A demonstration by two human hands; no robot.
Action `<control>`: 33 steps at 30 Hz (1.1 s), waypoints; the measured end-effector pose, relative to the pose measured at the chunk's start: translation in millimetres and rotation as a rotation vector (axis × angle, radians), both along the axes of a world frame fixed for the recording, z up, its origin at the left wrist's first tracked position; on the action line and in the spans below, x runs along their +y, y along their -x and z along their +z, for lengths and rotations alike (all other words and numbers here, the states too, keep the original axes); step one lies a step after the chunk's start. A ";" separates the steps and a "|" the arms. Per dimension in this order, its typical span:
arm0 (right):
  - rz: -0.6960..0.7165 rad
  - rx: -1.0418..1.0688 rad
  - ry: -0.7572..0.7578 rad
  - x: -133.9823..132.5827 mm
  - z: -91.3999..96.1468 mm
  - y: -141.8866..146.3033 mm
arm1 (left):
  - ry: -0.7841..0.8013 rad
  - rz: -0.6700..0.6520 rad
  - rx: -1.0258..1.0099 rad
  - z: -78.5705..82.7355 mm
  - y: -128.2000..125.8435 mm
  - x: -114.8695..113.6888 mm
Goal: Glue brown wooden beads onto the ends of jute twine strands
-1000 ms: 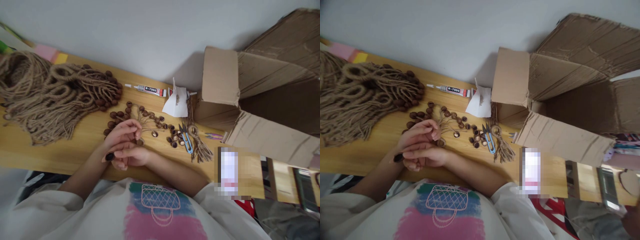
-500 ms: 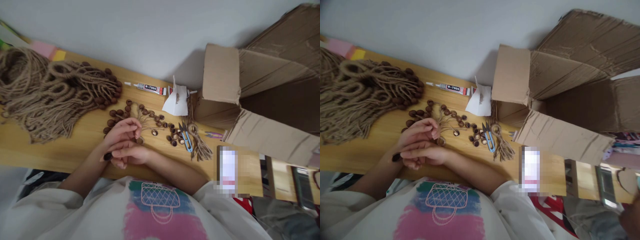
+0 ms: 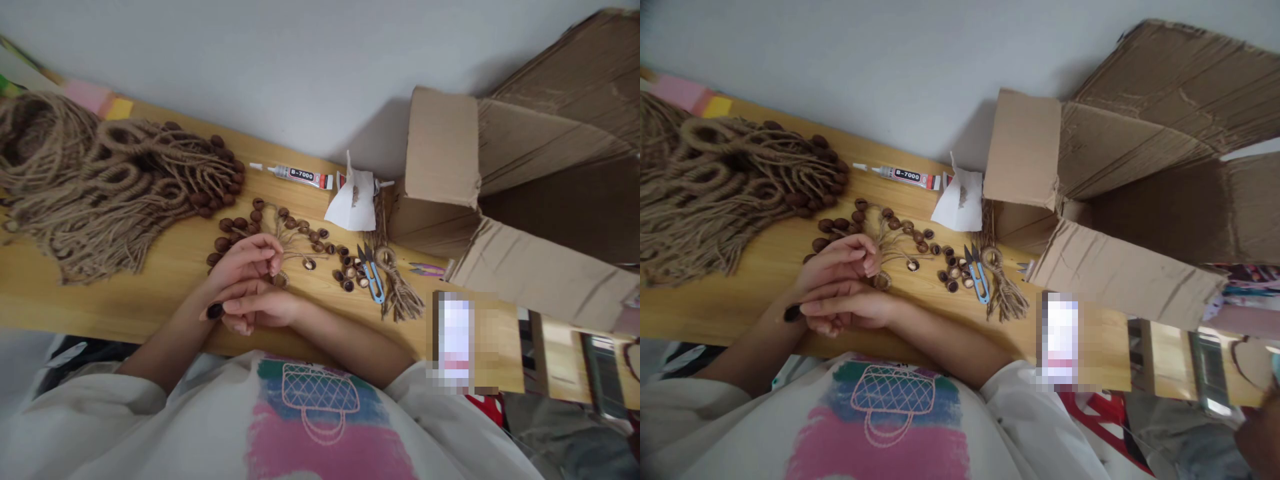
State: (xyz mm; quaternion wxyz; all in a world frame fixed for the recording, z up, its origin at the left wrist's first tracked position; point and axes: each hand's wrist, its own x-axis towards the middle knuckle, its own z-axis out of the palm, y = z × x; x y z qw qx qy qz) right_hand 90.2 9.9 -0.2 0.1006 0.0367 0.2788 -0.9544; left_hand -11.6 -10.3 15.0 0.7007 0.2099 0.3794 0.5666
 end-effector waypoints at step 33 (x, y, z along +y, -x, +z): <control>0.003 -0.052 0.006 -1.6 1.2 -1.6 | -0.009 -0.002 -0.018 0.2 0.0 -0.3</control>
